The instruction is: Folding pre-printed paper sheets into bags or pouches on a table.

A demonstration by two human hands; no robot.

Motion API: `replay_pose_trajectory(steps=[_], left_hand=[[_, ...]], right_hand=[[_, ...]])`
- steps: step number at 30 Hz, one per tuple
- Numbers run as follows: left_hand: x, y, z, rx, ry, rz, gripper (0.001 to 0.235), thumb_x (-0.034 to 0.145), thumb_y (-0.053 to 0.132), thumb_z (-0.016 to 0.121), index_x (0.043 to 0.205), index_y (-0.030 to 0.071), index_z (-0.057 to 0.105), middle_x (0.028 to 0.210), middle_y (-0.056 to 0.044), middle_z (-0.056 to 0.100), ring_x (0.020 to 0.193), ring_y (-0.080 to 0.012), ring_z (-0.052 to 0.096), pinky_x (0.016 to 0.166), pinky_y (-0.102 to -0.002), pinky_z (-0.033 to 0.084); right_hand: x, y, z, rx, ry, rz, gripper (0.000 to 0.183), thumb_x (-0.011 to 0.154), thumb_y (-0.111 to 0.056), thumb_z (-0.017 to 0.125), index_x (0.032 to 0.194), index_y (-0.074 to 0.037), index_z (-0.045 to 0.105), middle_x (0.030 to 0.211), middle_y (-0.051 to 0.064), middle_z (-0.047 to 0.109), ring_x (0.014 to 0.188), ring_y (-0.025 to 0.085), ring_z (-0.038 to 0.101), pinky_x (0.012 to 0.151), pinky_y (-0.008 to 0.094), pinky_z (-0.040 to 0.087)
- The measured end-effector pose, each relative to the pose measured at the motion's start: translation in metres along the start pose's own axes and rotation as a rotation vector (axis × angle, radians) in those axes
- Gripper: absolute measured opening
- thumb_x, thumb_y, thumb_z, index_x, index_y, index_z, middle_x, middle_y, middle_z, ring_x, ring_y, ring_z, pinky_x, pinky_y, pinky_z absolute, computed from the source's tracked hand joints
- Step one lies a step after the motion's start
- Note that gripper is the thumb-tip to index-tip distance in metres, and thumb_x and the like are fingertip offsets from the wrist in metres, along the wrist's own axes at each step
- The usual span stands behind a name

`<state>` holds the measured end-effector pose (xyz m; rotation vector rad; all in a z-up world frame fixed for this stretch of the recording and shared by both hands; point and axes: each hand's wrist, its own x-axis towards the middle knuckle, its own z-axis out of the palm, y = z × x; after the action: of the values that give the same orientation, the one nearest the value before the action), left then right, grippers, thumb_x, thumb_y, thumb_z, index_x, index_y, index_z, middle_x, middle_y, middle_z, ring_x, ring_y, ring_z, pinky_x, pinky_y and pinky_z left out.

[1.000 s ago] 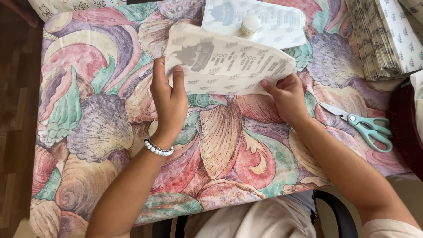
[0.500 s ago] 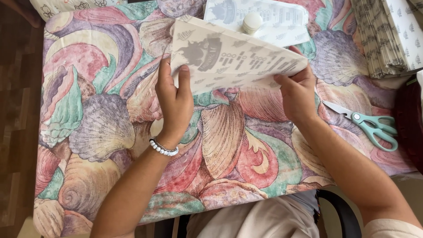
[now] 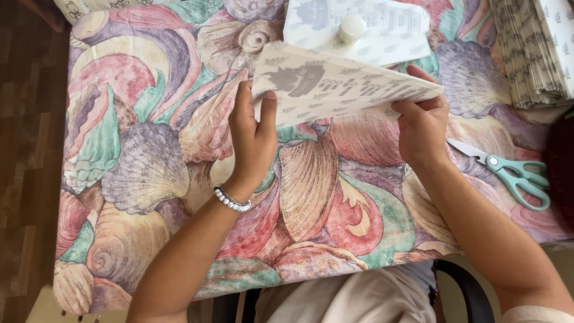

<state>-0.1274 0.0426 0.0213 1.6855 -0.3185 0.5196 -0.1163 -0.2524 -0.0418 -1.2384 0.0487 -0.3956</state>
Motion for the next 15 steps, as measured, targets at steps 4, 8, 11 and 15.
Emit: replay_pose_trajectory(steps=[4, 8, 11, 15], left_hand=[[0.000, -0.004, 0.002, -0.014, -0.001, -0.009, 0.026, 0.108, 0.019, 0.051, 0.118, -0.005, 0.052, 0.103, -0.022, 0.056, 0.116, -0.0310, 0.058, 0.108, -0.056, 0.041], [0.008, -0.010, -0.002, -0.011, 0.000, -0.007, 0.022, 0.109, 0.018, 0.049, 0.117, -0.002, 0.054, 0.103, -0.017, 0.058, 0.110, -0.0279, 0.059, 0.106, -0.052, 0.043], [0.018, 0.006, -0.011, -0.009, -0.022, 0.005, 0.019, 0.108, 0.016, 0.049, 0.115, 0.000, 0.056, 0.101, -0.013, 0.059, 0.107, -0.0234, 0.059, 0.103, -0.050, 0.045], [0.029, -0.020, -0.029, -0.138, -0.147, -0.089, 0.011, 0.106, 0.013, 0.053, 0.111, 0.004, 0.056, 0.100, -0.002, 0.056, 0.106, -0.0150, 0.056, 0.106, -0.049, 0.044]], right_hand=[[0.007, 0.017, -0.002, 0.006, 0.026, 0.032, 0.061, 0.080, 0.018, 0.063, 0.135, -0.007, 0.063, 0.114, 0.015, 0.073, 0.104, 0.025, 0.077, 0.084, 0.038, 0.066], [0.002, 0.002, 0.007, -0.011, 0.015, 0.009, 0.052, 0.080, 0.017, 0.067, 0.128, -0.003, 0.062, 0.112, 0.015, 0.072, 0.105, 0.025, 0.076, 0.085, 0.036, 0.065], [-0.005, -0.026, 0.021, -0.039, -0.027, 0.006, 0.051, 0.080, 0.017, 0.069, 0.127, -0.003, 0.061, 0.113, 0.016, 0.072, 0.107, 0.027, 0.076, 0.086, 0.036, 0.066], [-0.009, -0.045, 0.031, -0.048, -0.068, 0.027, 0.049, 0.081, 0.017, 0.072, 0.125, -0.003, 0.060, 0.115, 0.017, 0.073, 0.108, 0.029, 0.077, 0.088, 0.038, 0.067]])
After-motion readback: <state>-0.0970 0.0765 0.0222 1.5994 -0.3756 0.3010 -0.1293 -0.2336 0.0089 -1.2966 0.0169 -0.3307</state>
